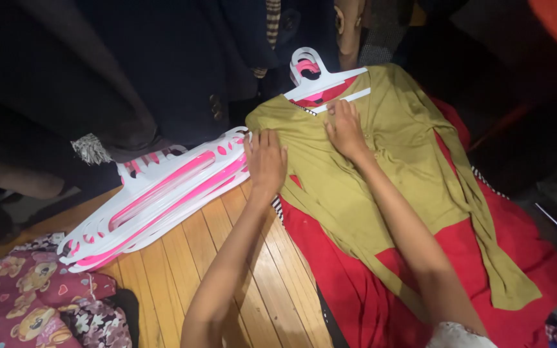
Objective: The person folds a pink pajama top with a bear pattern on a wooden table. They smooth the fabric, fold the sleeves, and then place the folded garment onto a white hanger.
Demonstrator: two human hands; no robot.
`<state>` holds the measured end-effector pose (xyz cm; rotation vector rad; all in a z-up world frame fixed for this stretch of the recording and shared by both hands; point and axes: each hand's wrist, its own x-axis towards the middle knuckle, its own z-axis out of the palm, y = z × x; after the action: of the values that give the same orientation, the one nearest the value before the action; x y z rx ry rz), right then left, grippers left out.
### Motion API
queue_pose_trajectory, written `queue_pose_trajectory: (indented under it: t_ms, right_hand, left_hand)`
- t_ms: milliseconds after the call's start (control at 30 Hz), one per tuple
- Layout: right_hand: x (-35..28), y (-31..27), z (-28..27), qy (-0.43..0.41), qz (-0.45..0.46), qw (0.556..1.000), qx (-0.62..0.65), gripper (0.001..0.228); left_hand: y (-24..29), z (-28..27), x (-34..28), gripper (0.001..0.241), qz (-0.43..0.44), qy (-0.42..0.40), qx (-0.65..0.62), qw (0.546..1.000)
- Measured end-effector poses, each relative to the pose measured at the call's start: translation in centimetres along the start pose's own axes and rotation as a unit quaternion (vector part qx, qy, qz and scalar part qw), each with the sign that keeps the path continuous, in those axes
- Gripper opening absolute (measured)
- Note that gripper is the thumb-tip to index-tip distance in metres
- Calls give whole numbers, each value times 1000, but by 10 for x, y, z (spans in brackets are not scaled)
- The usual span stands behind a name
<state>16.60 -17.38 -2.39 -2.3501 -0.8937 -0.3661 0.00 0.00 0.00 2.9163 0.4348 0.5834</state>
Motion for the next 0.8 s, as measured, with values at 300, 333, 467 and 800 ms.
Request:
queue_pose_trajectory:
  t_ms: [300,333,467,800]
  right_hand:
    - [-18,-26,-8,18,66,997,-33,31]
    - [-21,-30,-11,18,63,997,-32,31]
    - [-39,-54,-16,31,59,998,-5,30]
    - [-91,-195,-42,-7,-100,989,110,17]
  left_hand:
    - [18,-45,-44,42,54,-15,-98,994]
    - [19,-49,-51,42,51,-12,-97,994]
    - [16,-68,-85,43,53,-11,-150,987]
    - [-50,-152,-184,56,-33,-56,-226,972]
